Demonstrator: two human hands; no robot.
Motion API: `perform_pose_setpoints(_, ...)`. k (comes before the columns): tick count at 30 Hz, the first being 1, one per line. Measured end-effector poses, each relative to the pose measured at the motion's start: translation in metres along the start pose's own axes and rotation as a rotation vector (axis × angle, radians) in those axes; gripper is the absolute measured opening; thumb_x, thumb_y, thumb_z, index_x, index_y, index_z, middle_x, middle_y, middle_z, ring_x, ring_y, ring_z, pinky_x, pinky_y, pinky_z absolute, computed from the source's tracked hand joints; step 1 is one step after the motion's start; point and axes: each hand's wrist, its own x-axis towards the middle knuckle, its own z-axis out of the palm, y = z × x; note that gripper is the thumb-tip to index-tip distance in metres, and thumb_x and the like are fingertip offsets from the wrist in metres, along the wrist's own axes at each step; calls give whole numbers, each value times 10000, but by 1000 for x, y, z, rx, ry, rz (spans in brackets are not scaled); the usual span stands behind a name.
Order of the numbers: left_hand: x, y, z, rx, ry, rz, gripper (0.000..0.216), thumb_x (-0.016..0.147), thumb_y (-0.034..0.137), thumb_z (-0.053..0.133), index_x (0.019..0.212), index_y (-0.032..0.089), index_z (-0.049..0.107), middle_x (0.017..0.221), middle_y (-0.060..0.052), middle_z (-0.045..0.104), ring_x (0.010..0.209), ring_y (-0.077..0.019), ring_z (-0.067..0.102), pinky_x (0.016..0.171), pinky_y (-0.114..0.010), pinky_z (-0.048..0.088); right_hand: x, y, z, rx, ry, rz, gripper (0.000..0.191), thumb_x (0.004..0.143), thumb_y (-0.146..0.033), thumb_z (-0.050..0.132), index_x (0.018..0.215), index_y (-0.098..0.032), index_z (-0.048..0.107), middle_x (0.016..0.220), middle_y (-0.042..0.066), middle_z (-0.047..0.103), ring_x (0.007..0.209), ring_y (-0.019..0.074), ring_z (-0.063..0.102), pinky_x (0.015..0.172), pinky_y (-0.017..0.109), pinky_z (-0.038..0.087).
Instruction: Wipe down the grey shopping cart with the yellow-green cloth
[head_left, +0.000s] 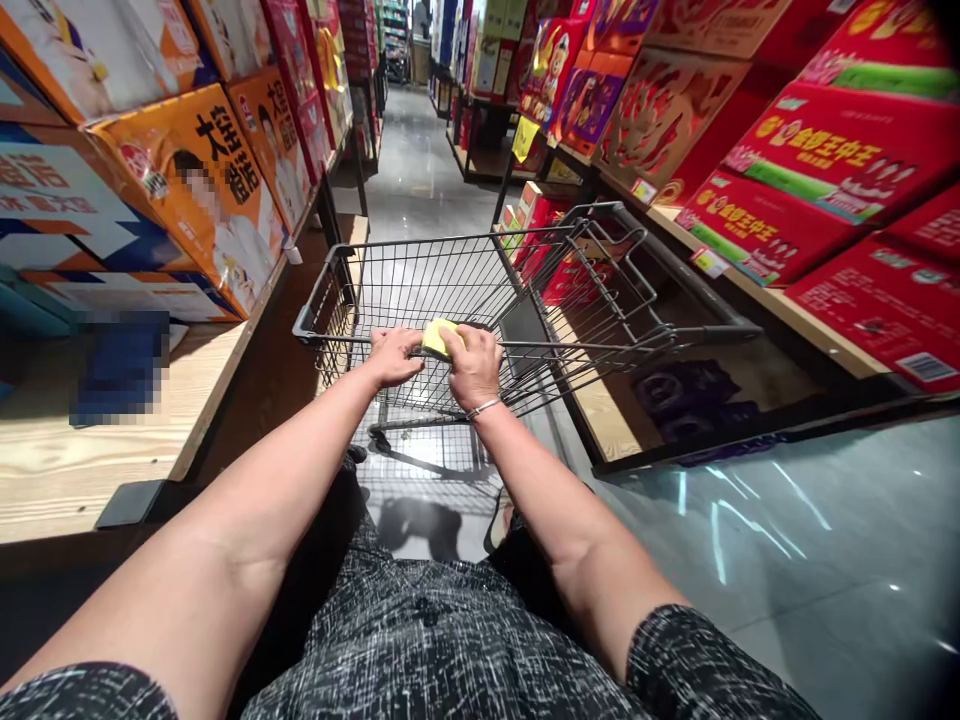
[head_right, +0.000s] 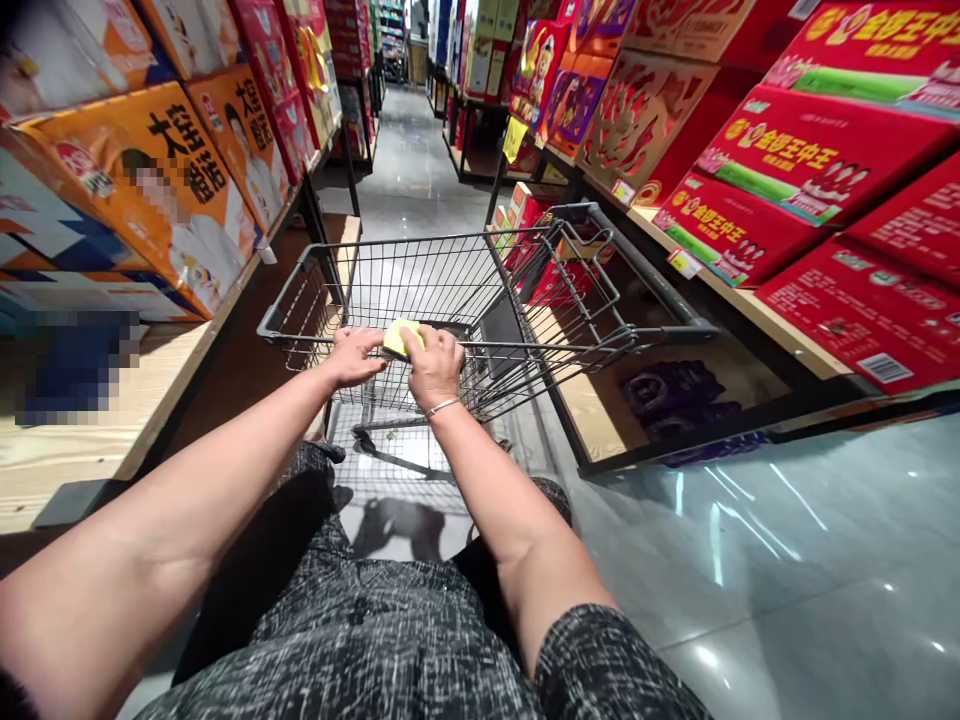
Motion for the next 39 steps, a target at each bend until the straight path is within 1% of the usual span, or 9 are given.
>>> perform_pose_setpoints(4,1,-8,-2,-55,9,-15,394,830,375,559,1206,349,673,1309,13,659,1254,-275,480,1053,-468,246,0,19,-14,-27,-38,-67,564,884,-117,489,1394,-348,548,1393,59,543,1176,269,383,899,397,299)
perform_pose_setpoints(11,5,-16,-12,-92,-9,-42,381,882,462,549,1220,347,679,1254,1,675,1261,-293,465,1091,-511,214,-28,145,-70,-206,81,202,616,756,-69,529,1326,-289,609,1260,107,596,1133,295,402,892,442,301)
perform_pose_setpoints(14,6,-13,-16,-79,-21,-93,389,888,523,537,1206,359,688,1260,-4,667,1297,-305,434,1100,-520,223,-35,171,-83,-272,150,290,551,778,-84,516,1283,-270,632,1217,115,598,1119,296,403,892,460,306)
perform_pose_setpoints(17,7,6,-18,42,-39,-111,448,885,548,534,1276,363,648,1371,-15,598,1357,-323,371,1124,-541,185,-34,163,-71,-249,203,336,521,805,-105,499,1291,-243,623,1224,129,587,1105,292,410,881,450,317)
perform_pose_setpoints(22,13,49,-3,7,-94,65,601,956,552,409,1509,316,396,1485,-49,487,1388,-291,354,1154,-508,140,-22,103,-29,-149,223,266,563,805,-94,503,1333,-263,602,1268,119,573,1141,290,399,907,428,332)
perform_pose_setpoints(26,21,51,10,-129,-21,57,525,1038,460,186,1362,280,558,1307,-44,608,1261,-242,473,1077,-468,222,-13,66,-15,-51,145,8,562,832,-93,529,1347,-306,602,1313,67,577,1152,257,410,941,379,346)
perform_pose_setpoints(29,24,41,10,-170,-9,70,547,1053,445,143,1234,299,638,1193,-16,656,1179,-230,521,1028,-453,247,-13,69,-14,-22,169,-125,514,871,-97,537,1305,-355,634,1300,27,597,1165,233,427,974,364,337)
perform_pose_setpoints(33,26,32,3,-214,9,44,507,1062,441,181,1225,337,650,1208,19,670,1224,-233,491,1036,-446,227,-30,89,9,-65,225,-126,404,934,-164,565,1240,-405,674,1273,21,625,1218,232,427,1007,384,290)
perform_pose_setpoints(39,25,25,-5,-208,-43,-1,540,1065,461,174,1246,322,663,1219,2,661,1208,-237,489,1064,-444,225,-73,69,95,-59,-142,-183,317,979,-288,545,1246,-413,661,1321,3,629,1213,219,449,987,398,294)
